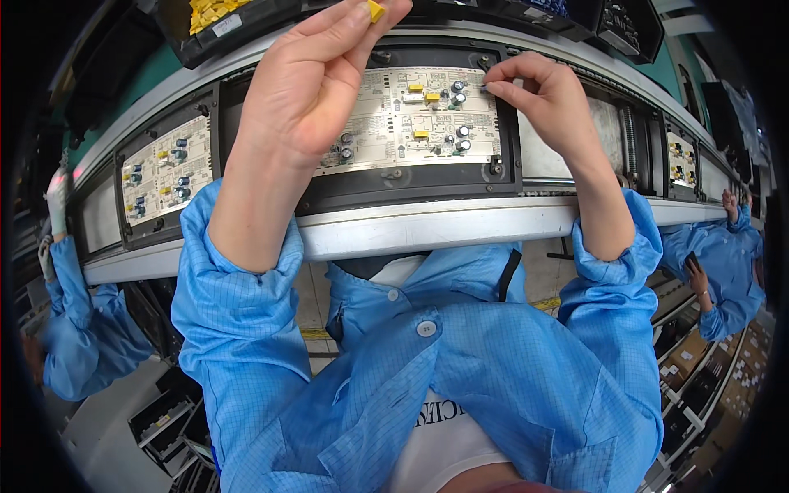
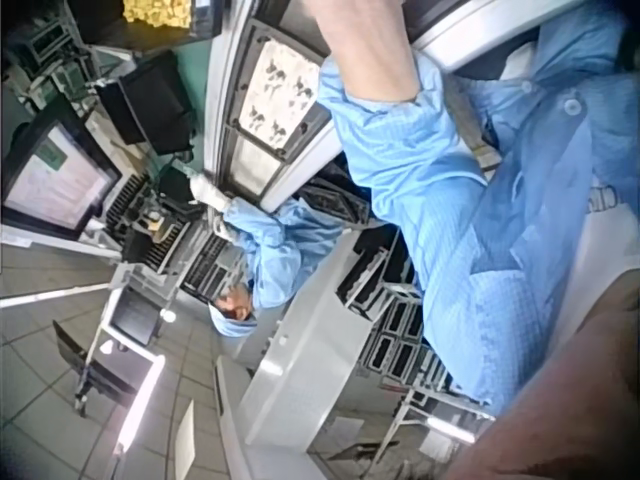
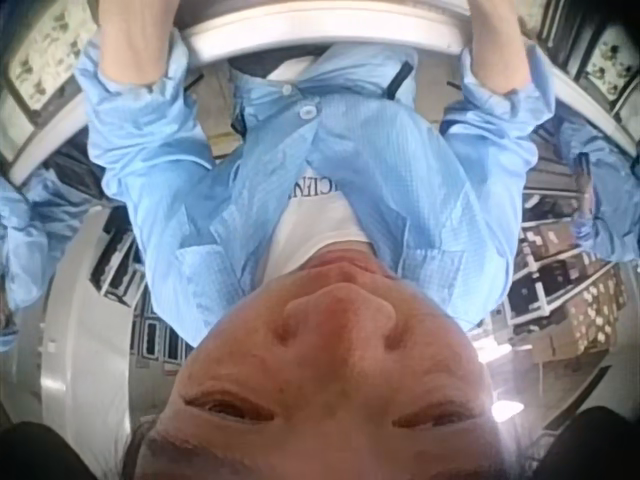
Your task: Assembling small components onto printed circuit boards at an assembly line workstation.
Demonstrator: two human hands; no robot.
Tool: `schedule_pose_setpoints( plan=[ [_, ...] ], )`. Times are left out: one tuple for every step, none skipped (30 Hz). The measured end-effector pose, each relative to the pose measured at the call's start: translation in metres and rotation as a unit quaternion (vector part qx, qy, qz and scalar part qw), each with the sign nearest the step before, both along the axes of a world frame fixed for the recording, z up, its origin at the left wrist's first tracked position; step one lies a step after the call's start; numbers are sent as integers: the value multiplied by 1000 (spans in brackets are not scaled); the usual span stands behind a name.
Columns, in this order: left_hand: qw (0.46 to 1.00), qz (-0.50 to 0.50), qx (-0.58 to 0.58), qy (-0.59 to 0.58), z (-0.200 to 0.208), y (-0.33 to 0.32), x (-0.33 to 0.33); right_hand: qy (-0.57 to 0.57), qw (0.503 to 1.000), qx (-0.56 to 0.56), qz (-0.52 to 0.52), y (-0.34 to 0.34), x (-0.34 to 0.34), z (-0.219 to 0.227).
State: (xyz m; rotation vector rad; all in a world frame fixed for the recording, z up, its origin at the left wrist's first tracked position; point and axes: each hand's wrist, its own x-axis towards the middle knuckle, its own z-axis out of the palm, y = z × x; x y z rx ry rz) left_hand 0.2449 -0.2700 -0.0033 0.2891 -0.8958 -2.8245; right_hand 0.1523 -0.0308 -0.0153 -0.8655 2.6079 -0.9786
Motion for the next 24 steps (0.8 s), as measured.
schedule_pose_setpoints(
  plan=[
    [1000,-9,-15,6,2,1,1,44,999,-9,25,-2,1,-1],
    [1000,-10,-14,6,4,3,1,87,995,-19,50,-3,3,-3],
    [1000,-15,-21,11,5,4,1,95,994,-21,55,-5,2,-6],
    [999,-19,-28,17,6,5,1,95,994,-21,54,-6,3,-7],
    [999,-21,-28,16,3,3,0,109,993,-9,51,-6,3,-7],
    [998,-52,-28,33,1,-2,1,124,991,0,50,-7,3,-8],
    [995,-83,-28,49,-1,-5,1,123,991,-2,51,-8,3,-8],
    [995,-83,-29,48,-1,-5,2,130,990,-5,55,-8,2,-9],
    [994,-75,-68,32,2,-4,4,138,989,-6,59,-8,2,-9],
    [992,-67,-107,16,3,-2,4,138,989,-6,58,-8,2,-9],
    [992,-67,-108,15,-8,-2,-5,145,987,-2,65,-8,2,-8],
    [967,-123,-48,217,-29,-4,-21,152,986,0,74,-10,3,-8],
    [896,-175,16,409,-34,-2,-29,152,986,0,74,-10,3,-9],
    [896,-175,16,408,-40,-4,-30,164,984,-1,73,-11,3,-9],
    [899,-169,6,404,-35,-1,-29,177,982,-2,71,-10,3,-10],
    [902,-162,-5,400,-30,1,-27,176,982,-2,71,-10,3,-10],
    [902,-163,-4,399,-24,0,-18,176,982,10,66,-10,3,-8],
    [969,-110,-111,190,-3,3,-3,176,982,21,61,-10,4,-7],
    [976,-48,-211,-32,9,3,6,175,982,21,62,-10,4,-6],
    [976,-48,-211,-33,9,2,7,167,984,24,60,-9,4,-6],
    [975,-47,-212,-43,9,2,7,159,985,26,58,-10,5,-6],
    [975,-47,-212,-54,10,2,8,158,985,25,59,-11,6,-5],
    [975,-47,-212,-55,11,2,9,170,983,31,57,-13,7,-5],
    [973,-49,-217,-59,13,3,9,183,981,39,54,-13,7,-5]
  ],
)
